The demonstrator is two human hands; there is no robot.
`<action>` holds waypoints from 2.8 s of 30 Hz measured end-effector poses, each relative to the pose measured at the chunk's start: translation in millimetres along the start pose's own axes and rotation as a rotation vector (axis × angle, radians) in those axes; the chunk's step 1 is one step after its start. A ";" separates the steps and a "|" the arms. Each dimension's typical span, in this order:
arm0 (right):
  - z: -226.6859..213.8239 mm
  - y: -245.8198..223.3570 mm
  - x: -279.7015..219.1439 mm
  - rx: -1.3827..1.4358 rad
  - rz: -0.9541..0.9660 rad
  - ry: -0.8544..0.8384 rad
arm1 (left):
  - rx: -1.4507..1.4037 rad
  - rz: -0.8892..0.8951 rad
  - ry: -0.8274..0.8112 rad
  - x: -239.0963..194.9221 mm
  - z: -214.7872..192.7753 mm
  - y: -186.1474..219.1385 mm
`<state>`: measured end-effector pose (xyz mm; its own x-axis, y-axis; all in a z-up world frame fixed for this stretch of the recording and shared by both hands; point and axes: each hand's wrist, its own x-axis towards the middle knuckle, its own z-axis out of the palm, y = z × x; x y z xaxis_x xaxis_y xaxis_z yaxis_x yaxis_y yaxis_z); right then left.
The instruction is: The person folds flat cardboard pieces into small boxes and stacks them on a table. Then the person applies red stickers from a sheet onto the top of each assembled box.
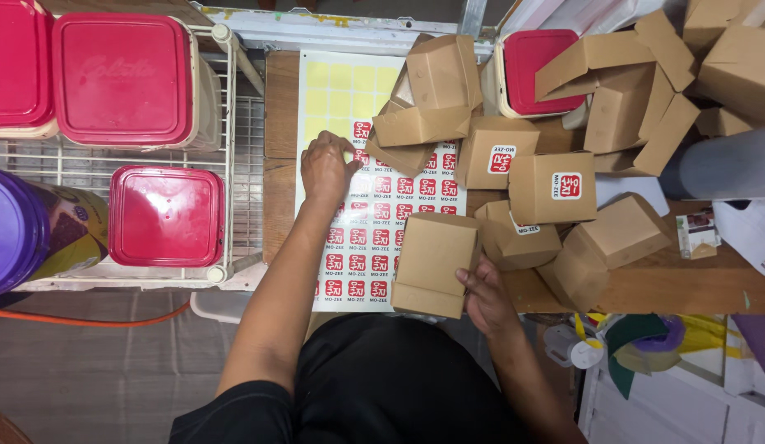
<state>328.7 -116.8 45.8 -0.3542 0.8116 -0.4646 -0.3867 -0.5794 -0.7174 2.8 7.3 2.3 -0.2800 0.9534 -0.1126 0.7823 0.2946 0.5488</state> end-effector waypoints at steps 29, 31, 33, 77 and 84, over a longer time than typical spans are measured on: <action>-25.5 -21.0 9.2 0.072 -0.046 -0.037 | -0.139 -0.022 0.089 0.0 10.1 -5.5; -27.2 -21.5 9.7 0.058 -0.060 -0.042 | -0.158 -0.021 0.069 5.4 3.6 -5.1; -26.9 -20.9 7.4 0.044 -0.068 -0.040 | -0.144 -0.011 0.054 10.6 -0.9 -3.6; -4.8 -23.5 16.6 0.016 -0.068 -0.006 | -0.201 -0.057 0.132 28.6 15.1 -9.6; -12.3 -23.1 16.5 0.017 -0.059 -0.025 | -0.183 0.014 0.160 16.0 14.8 -8.5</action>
<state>342.3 -89.1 48.3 -0.3515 0.8423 -0.4087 -0.4221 -0.5322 -0.7339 -0.2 21.1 -16.4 -0.3663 0.9303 0.0208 0.6769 0.2511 0.6919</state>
